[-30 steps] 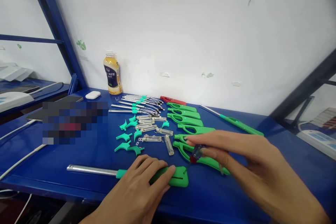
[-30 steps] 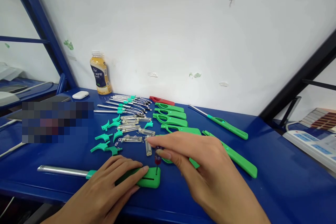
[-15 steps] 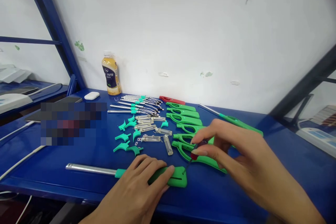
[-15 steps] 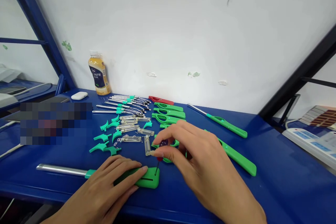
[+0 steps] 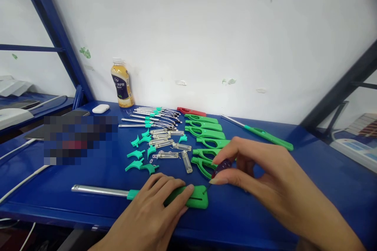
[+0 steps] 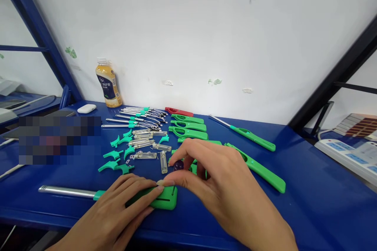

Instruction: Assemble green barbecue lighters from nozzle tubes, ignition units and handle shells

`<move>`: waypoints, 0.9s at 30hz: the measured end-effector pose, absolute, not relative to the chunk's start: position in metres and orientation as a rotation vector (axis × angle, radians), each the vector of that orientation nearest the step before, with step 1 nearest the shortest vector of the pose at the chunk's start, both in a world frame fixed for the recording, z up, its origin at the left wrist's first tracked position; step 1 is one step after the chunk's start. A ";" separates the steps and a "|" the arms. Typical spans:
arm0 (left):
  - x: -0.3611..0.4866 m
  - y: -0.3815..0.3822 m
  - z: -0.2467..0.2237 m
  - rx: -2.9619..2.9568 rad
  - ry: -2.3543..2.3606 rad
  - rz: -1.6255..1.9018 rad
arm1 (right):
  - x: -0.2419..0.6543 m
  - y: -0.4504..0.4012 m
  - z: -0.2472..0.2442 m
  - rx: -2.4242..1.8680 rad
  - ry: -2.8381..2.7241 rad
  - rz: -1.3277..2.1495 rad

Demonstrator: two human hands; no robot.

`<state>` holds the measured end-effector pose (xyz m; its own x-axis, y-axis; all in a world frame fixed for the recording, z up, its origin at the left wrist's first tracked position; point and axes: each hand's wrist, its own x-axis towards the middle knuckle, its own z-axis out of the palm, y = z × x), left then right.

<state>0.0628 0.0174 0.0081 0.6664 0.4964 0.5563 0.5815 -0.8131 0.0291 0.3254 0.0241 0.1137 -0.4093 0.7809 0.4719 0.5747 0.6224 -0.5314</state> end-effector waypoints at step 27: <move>0.063 0.018 0.009 -2.708 -0.884 -0.845 | 0.320 0.024 0.113 -1.081 -2.136 0.475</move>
